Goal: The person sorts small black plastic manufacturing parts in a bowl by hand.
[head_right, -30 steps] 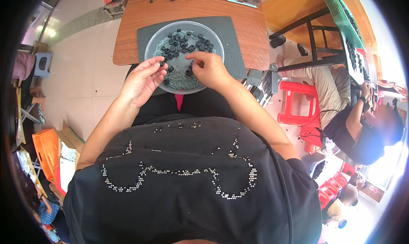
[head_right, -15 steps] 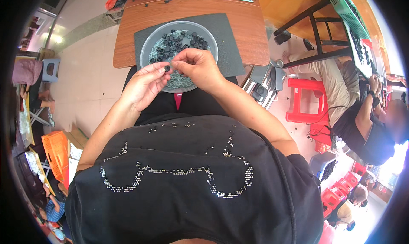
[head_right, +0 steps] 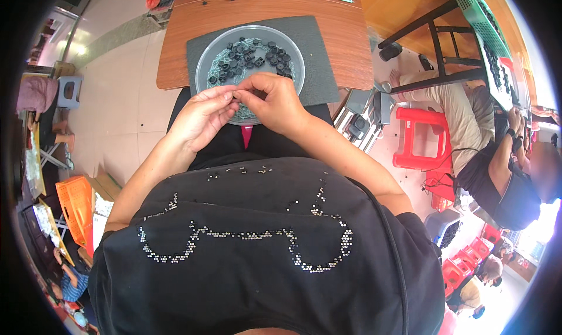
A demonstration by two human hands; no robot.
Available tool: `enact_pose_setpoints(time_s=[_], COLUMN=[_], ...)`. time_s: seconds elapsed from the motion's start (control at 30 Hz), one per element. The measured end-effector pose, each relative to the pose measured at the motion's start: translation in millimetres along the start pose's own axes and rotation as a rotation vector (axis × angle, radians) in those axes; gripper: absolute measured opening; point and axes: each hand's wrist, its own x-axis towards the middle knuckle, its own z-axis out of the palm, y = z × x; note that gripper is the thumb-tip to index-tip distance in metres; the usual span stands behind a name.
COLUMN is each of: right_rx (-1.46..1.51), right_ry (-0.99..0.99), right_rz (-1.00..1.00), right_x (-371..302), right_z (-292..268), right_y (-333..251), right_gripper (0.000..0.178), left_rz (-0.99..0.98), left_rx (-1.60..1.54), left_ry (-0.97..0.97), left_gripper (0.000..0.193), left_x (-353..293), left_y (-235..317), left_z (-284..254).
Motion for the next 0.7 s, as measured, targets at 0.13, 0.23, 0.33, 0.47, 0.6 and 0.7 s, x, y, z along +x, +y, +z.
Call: enact_pose_setpoints(time_s=[0.13,0.23,0.33,0.47,0.6,0.7], right_rx=[-0.040,-0.139,-0.275,-0.329,-0.385,-0.290], right_ry=[0.049,0.040,0.127,0.117,0.082,0.064], right_rz=[-0.112,-0.159,-0.398,-0.477,-0.487,-0.370], right_x=[1,1,2,1,0,0], right_z=[1,0,3,4,4,6], right_y=[0,1,4,9,9,4], right_gripper=[0.008,0.007,0.005,0.007,0.008,0.013], left_rz=[-0.004,0.000,-0.005,0.013,0.013,0.028], left_rx=[-0.037,-0.030,-0.035,0.012,0.052,-0.007], left_ry=[-0.008,-0.017,-0.032,0.008,0.035,-0.002], left_gripper=[0.023,0.025,0.024,0.023,0.024,0.026], left_x=[2,2,1,-1,2,5], left_y=[0,-3,-2,-2,-6,-4], left_z=[-4,-4,-1,4,0,-6])
